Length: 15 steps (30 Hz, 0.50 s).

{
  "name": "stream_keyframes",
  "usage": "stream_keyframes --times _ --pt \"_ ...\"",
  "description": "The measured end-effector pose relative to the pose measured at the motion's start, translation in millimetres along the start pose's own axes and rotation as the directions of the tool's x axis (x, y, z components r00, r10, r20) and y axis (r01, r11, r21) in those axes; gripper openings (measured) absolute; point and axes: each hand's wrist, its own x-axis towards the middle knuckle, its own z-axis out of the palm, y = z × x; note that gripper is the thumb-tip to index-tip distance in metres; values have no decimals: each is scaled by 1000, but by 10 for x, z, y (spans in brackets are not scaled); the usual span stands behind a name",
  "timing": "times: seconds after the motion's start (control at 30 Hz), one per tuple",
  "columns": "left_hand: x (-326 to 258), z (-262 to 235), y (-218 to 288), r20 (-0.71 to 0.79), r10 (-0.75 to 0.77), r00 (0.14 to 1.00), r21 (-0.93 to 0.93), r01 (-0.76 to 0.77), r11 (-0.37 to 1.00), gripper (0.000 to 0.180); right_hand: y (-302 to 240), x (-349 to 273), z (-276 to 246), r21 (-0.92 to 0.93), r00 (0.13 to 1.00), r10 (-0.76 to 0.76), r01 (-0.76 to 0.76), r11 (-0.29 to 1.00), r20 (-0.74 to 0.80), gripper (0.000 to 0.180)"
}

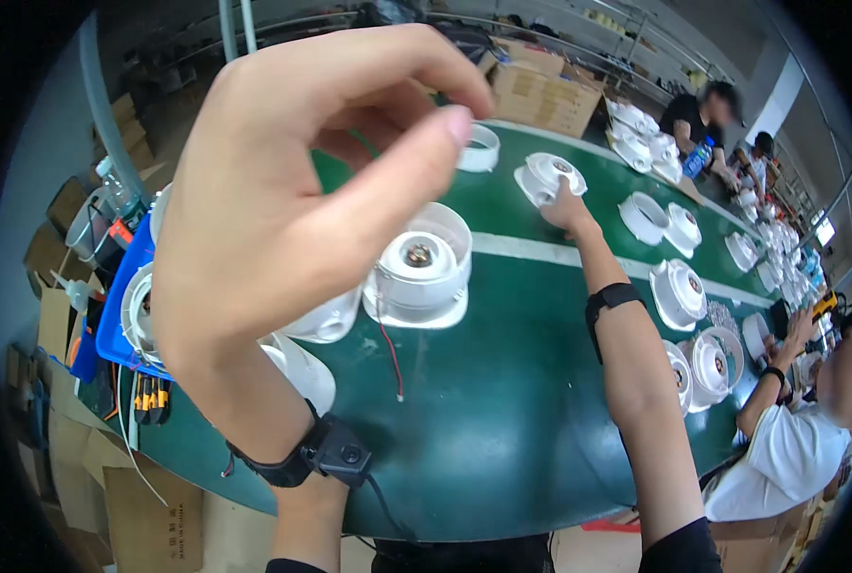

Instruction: The person assembles white plastic fan housings on a green workbench. They pick up the housing parts, insert internal components, and connect red and black wires. The person repeatedly handles the units, aligning and snapping the plastic pieces together. Finished units are placed on the table.

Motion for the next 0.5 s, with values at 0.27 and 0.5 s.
stream_keyframes --times 0.27,0.5 --pt "-147 -327 -134 -30 -149 988 -32 148 988 21 -223 440 23 -186 996 -52 65 980 73 80" --pt "-431 -151 -248 131 -490 862 337 426 839 32 -863 493 384 -101 965 -160 183 978 206 72"
